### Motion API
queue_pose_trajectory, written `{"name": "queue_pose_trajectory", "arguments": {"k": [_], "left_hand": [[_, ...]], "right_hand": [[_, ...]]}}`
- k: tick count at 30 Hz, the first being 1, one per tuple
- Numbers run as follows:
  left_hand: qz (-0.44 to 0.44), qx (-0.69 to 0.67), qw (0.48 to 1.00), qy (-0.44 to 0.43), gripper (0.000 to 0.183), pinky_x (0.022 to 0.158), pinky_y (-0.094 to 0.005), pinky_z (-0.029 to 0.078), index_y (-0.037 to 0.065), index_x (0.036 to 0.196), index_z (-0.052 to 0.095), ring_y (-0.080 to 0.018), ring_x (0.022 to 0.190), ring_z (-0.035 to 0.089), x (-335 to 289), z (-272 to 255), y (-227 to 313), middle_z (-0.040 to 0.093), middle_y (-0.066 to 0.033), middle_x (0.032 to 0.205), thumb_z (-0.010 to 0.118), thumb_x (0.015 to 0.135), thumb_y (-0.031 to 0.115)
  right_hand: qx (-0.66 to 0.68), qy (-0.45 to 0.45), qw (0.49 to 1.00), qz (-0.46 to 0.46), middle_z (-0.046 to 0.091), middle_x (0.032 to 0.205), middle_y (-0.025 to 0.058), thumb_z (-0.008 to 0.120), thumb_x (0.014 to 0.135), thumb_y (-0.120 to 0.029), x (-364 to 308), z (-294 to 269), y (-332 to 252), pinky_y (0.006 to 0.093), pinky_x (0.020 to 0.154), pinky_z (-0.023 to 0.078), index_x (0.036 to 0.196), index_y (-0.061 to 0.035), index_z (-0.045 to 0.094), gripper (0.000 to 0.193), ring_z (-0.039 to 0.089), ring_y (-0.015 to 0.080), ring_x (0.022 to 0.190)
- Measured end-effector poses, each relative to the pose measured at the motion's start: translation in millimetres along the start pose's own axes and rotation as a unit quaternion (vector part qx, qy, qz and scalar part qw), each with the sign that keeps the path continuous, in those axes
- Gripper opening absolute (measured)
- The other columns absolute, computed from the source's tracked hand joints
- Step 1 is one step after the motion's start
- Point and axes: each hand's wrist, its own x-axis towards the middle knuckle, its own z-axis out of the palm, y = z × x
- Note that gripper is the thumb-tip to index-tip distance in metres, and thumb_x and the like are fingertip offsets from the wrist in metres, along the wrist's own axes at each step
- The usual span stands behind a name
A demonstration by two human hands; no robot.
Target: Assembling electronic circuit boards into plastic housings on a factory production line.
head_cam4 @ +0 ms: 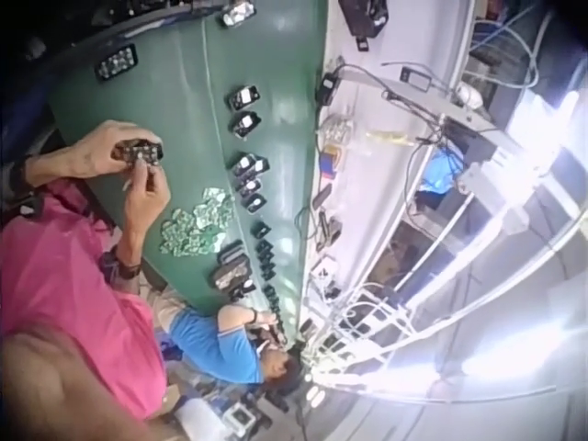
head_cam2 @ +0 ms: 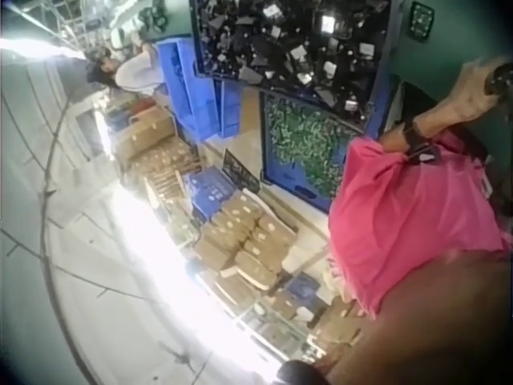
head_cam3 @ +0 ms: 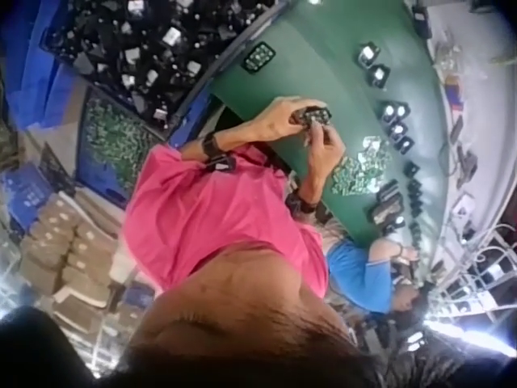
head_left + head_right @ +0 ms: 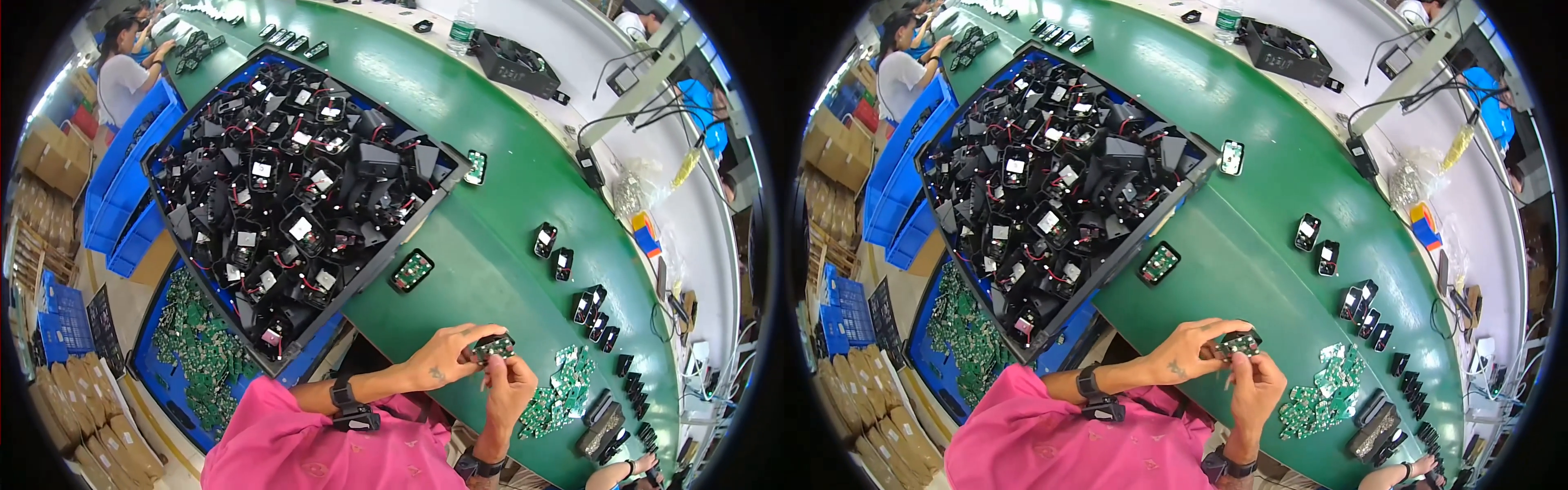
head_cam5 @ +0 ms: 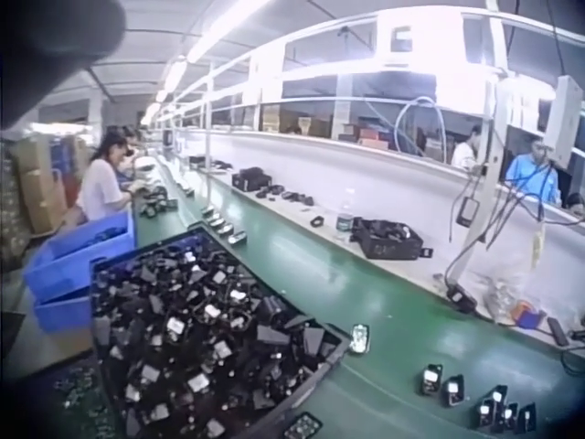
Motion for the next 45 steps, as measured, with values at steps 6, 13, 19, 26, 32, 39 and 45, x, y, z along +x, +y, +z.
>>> {"name": "queue_pose_trajectory", "arguments": {"k": [6,13,19,26,32,39,45], "left_hand": [[0.043,0.048,0.997,0.041,0.056,0.060,-0.0252,0.050,0.014,0.132,0.061,-0.0124,0.074,0.061,-1,-15,-6,0.063,-0.0093,0.119,0.072,0.079,-0.001],[0.052,0.054,0.995,0.061,0.046,0.074,-0.0283,0.057,0.007,0.132,0.061,-0.0191,0.094,0.069,-8,-2,4,0.063,-0.0157,0.126,0.064,0.087,-0.002],[0.104,0.139,0.983,0.064,0.050,0.089,-0.0348,0.054,0.006,0.139,0.055,-0.0326,0.107,0.067,-8,2,18,0.061,-0.0217,0.129,0.055,0.089,-0.005],[0.016,0.011,0.999,-0.037,0.043,0.079,-0.0311,0.056,0.004,0.137,0.053,-0.0183,0.102,0.066,-10,-7,19,0.060,-0.0162,0.128,0.053,0.094,-0.001],[-0.095,-0.065,0.992,-0.049,0.035,0.069,-0.0286,0.060,0.001,0.133,0.053,-0.0157,0.099,0.067,-12,-3,20,0.062,-0.0146,0.123,0.052,0.098,0.003],[-0.122,-0.076,0.988,-0.064,0.030,0.069,-0.0270,0.062,0.001,0.128,0.050,-0.0144,0.102,0.063,-4,-1,14,0.060,-0.0125,0.125,0.051,0.097,0.000],[-0.090,-0.016,0.995,-0.034,0.027,0.067,-0.0282,0.062,-0.001,0.123,0.050,-0.0153,0.099,0.065,5,9,15,0.062,-0.0120,0.115,0.052,0.096,-0.001]], "right_hand": [[-0.055,-0.121,0.989,0.058,0.056,0.059,-0.0010,0.061,0.096,-0.012,9,-9,-17,0.0218,0.044,0.034,0.075,-0.0018,0.060,0.024,0.048,0.0044,0.050],[-0.158,-0.066,0.985,0.006,0.052,0.055,0.0013,0.069,0.089,-0.011,5,-7,-26,0.0272,0.047,0.033,0.073,0.0050,0.062,0.024,0.043,0.0058,0.053],[-0.153,-0.007,0.988,0.004,0.054,0.056,0.0027,0.071,0.088,-0.013,2,-6,-28,0.0268,0.047,0.034,0.077,0.0054,0.066,0.023,0.045,0.0057,0.053],[-0.195,0.042,0.980,-0.026,0.057,0.056,0.0059,0.073,0.089,-0.017,-6,0,-16,0.0289,0.047,0.037,0.076,0.0035,0.067,0.025,0.047,0.0096,0.050],[-0.182,0.058,0.981,-0.015,0.062,0.063,0.0101,0.071,0.091,-0.019,-20,4,2,0.0286,0.051,0.043,0.097,0.0017,0.068,0.022,0.055,0.0139,0.052],[-0.119,0.007,0.993,-0.013,0.069,0.082,0.0110,0.051,0.098,-0.010,-20,7,-11,0.0297,0.062,0.051,0.134,-0.0010,0.059,0.037,0.062,0.0110,0.070],[-0.159,0.035,0.981,-0.102,0.069,0.089,0.0181,0.056,0.098,-0.011,-5,4,9,0.0371,0.067,0.053,0.132,-0.0017,0.059,0.035,0.069,0.0254,0.074]]}}
